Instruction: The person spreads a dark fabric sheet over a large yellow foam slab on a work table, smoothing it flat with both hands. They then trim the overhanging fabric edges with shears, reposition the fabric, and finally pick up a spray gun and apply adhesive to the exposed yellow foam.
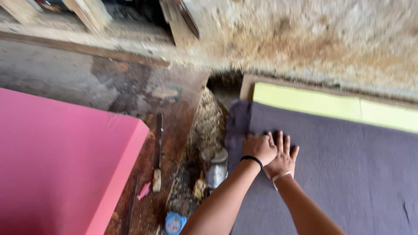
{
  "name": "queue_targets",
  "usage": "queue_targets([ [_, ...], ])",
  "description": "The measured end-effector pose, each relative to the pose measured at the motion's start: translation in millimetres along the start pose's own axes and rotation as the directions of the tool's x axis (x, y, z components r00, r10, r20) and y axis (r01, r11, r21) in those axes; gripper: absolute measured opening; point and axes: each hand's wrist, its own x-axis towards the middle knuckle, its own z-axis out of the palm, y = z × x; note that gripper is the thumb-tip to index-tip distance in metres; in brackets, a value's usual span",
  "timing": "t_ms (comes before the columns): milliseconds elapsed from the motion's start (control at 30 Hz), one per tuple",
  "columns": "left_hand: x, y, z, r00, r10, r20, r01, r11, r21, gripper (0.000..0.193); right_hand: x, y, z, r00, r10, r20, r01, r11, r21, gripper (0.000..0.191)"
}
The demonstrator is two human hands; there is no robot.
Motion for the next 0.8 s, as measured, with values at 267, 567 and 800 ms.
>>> queue_targets([
  [267, 89.1, -53.8, -183.6, 0.725, 0.011, -0.689, -0.271, 0.924, -0.270, 0.036, 35.3, -35.2, -48.5, 0.999, -0.002, 0.050, 0.002, 1.000, 0.015, 0.082],
  [567, 217.7, -103.3, -376.5, 0.490, -0.228, -0.841, -0.186, 0.915, -0.357, 0.075, 43.7, -40.2, -66.8, 0.976, 0.048, 0.212, -0.034, 0.997, -0.072, 0.083],
  [800, 236.0, -101.8, -375.8, 0.423, -0.183, -0.888, -0.197, 0.938, -0.287, 0.043, 49.2, -45.1, -67.4, 0.961, 0.066, 0.270, -0.042, 0.995, -0.093, 0.082],
])
